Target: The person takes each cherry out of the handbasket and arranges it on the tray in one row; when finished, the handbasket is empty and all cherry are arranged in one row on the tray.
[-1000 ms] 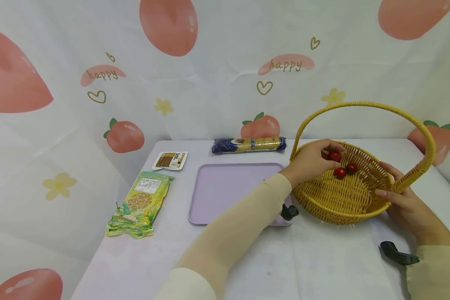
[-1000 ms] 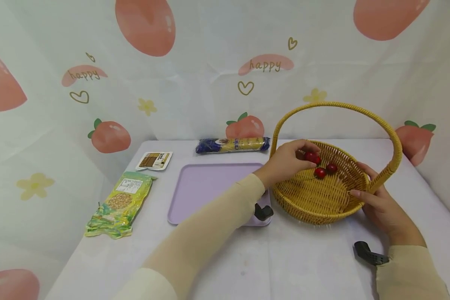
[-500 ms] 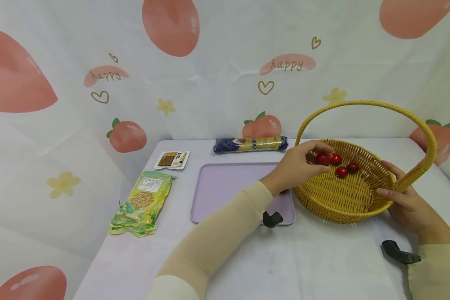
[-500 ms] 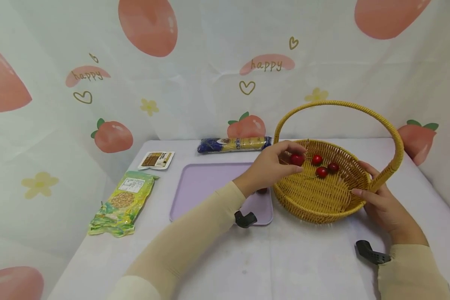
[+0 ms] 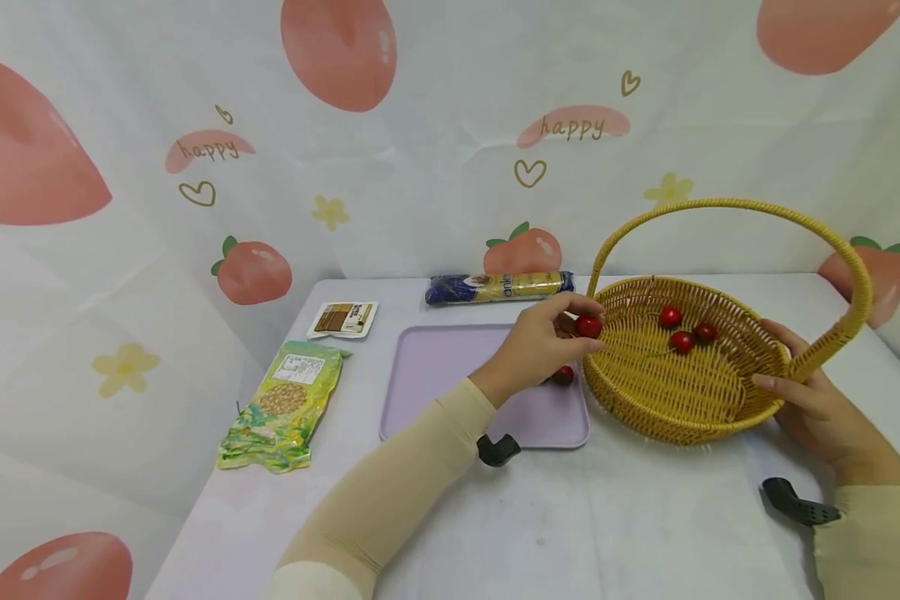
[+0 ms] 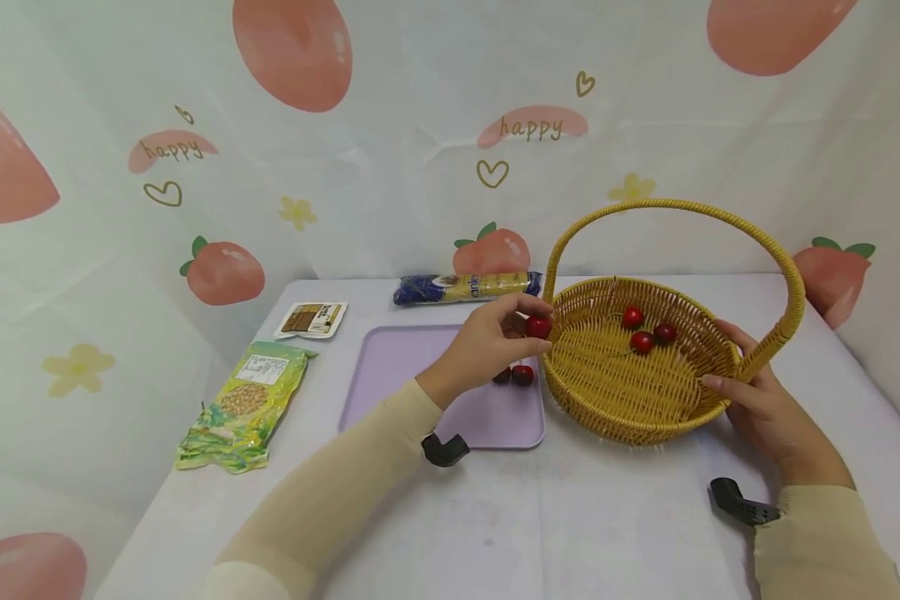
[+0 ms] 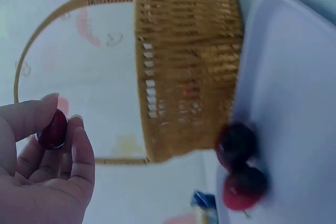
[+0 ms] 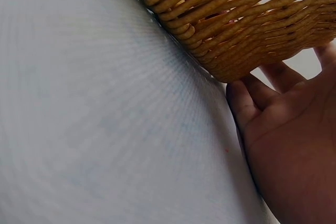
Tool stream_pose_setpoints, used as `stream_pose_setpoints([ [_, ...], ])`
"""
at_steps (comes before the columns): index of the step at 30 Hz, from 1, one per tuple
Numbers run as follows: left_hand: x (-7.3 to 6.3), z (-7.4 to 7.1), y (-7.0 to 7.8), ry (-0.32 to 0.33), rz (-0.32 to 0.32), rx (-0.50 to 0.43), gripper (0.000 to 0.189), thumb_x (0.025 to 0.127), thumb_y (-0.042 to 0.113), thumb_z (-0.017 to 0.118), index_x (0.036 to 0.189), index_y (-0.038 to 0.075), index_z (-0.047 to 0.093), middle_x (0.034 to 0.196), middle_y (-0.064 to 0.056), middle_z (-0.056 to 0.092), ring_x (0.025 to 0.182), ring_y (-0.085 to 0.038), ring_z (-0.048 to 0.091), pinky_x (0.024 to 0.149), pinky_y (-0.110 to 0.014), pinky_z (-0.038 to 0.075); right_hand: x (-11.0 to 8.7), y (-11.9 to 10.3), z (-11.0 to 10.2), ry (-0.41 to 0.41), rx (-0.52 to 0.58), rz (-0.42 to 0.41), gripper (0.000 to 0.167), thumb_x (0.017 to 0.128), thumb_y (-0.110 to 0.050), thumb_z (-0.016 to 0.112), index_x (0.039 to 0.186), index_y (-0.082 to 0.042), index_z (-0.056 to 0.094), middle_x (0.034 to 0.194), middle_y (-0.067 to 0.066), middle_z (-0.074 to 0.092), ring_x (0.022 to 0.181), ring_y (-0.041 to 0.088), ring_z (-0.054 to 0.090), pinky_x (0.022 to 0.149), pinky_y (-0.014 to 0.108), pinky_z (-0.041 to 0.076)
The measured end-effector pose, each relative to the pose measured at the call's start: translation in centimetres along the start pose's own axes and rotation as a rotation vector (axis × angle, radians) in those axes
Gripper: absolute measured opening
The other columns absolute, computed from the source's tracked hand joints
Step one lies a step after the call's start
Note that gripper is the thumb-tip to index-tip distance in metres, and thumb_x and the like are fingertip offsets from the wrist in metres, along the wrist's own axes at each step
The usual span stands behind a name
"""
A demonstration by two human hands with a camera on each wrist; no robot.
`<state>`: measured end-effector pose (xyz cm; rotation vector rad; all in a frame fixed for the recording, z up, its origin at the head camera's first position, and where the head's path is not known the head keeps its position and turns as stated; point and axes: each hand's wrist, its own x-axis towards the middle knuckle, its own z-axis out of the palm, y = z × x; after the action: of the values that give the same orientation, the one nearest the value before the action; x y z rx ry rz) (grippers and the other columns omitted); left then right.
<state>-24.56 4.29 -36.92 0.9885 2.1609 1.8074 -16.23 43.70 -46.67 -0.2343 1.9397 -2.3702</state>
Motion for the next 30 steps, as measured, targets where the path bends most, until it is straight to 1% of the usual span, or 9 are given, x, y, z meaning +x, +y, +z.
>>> stream_pose_setpoints([
  [3, -0.9, -1.2, -0.9, 0.032, -0.039, 0.005, 0.04, 0.096, 0.0, 0.084, 0.134, 0.006, 0.071, 0.121, 0.004, 0.071, 0.093, -0.016, 0.069, 0.084, -0.029, 0.059, 0.0, 0.0, 0.0, 0.004, 0.003, 0.004, 0.077, 0.112, 0.002, 0.044, 0.172, -0.037, 0.017, 0.162, -0.011, 0.034, 0.137, 0.0, 0.044, 0.123, 0.026, 0.002],
  [6, -1.7, -2.3, -1.7, 0.071, -0.076, 0.01, 0.042, 0.096, 0.002, 0.085, 0.135, 0.006, 0.071, 0.122, 0.002, 0.072, 0.095, -0.018, 0.069, 0.084, -0.03, 0.059, 0.1, 0.0, 0.0, 0.0, 0.001, -0.009, 0.076, 0.112, 0.002, 0.044, 0.172, -0.036, 0.018, 0.162, -0.011, 0.035, 0.137, 0.001, 0.044, 0.122, 0.024, 0.007],
  [13, -3.5, -4.4, -4.1, 0.163, -0.222, 0.008, 0.044, 0.094, 0.007, 0.088, 0.135, 0.005, 0.073, 0.119, 0.003, 0.075, 0.096, -0.02, 0.067, 0.08, -0.028, 0.056, 0.2, 0.1, -0.1, -0.009, 0.008, -0.016, 0.076, 0.111, 0.003, 0.043, 0.173, -0.035, 0.019, 0.162, -0.011, 0.036, 0.138, 0.002, 0.045, 0.12, 0.023, 0.012],
  [15, -4.0, -4.6, -4.7, 0.183, -0.262, 0.012, 0.044, 0.093, 0.007, 0.089, 0.134, 0.004, 0.074, 0.116, 0.003, 0.076, 0.096, -0.02, 0.067, 0.078, -0.027, 0.054, 0.2, 0.2, -0.1, -0.005, 0.008, -0.013, 0.077, 0.111, 0.003, 0.044, 0.173, -0.035, 0.019, 0.163, -0.011, 0.036, 0.138, 0.002, 0.045, 0.12, 0.023, 0.012],
  [20, -4.7, -4.7, -6.2, 0.217, -0.334, 0.05, 0.039, 0.091, 0.008, 0.091, 0.127, 0.006, 0.077, 0.11, 0.001, 0.076, 0.094, -0.018, 0.065, 0.076, -0.027, 0.053, 0.1, 0.3, -0.2, -0.001, -0.001, -0.013, 0.077, 0.111, 0.002, 0.044, 0.173, -0.036, 0.018, 0.163, -0.01, 0.034, 0.138, 0.002, 0.043, 0.122, 0.025, 0.004],
  [21, -4.8, -4.7, -6.5, 0.22, -0.347, 0.066, 0.038, 0.091, 0.008, 0.091, 0.125, 0.007, 0.077, 0.108, 0.002, 0.075, 0.093, -0.017, 0.065, 0.075, -0.026, 0.053, 0.1, 0.4, -0.2, -0.003, -0.003, -0.014, 0.077, 0.111, 0.002, 0.044, 0.173, -0.036, 0.018, 0.163, -0.01, 0.034, 0.138, 0.003, 0.043, 0.121, 0.025, 0.005],
  [24, -5.0, -4.6, -7.3, 0.22, -0.368, 0.11, 0.035, 0.09, 0.008, 0.092, 0.122, 0.009, 0.078, 0.104, 0.002, 0.075, 0.09, -0.015, 0.067, 0.076, -0.027, 0.054, 0.2, 0.4, -0.3, -0.016, -0.002, -0.024, 0.076, 0.111, 0.003, 0.043, 0.173, -0.035, 0.019, 0.162, -0.01, 0.036, 0.137, 0.003, 0.045, 0.117, 0.021, 0.018],
  [27, -5.2, -4.6, -7.9, 0.209, -0.365, 0.14, 0.033, 0.09, 0.007, 0.092, 0.12, 0.008, 0.078, 0.102, 0.001, 0.076, 0.089, -0.014, 0.07, 0.078, -0.028, 0.054, 0.2, 0.4, -0.3, -0.026, 0.011, -0.039, 0.075, 0.111, 0.004, 0.043, 0.172, -0.033, 0.02, 0.161, -0.009, 0.04, 0.136, 0.004, 0.048, 0.105, 0.02, 0.032],
  [30, -5.3, -4.5, -8.3, 0.197, -0.347, 0.164, 0.033, 0.09, 0.007, 0.092, 0.12, 0.008, 0.079, 0.102, 0.001, 0.077, 0.09, -0.014, 0.07, 0.082, -0.029, 0.055, 0.2, 0.4, -0.3, -0.022, 0.021, -0.043, 0.075, 0.111, 0.005, 0.043, 0.172, -0.033, 0.02, 0.161, -0.01, 0.041, 0.136, 0.004, 0.048, 0.105, 0.02, 0.031],
])
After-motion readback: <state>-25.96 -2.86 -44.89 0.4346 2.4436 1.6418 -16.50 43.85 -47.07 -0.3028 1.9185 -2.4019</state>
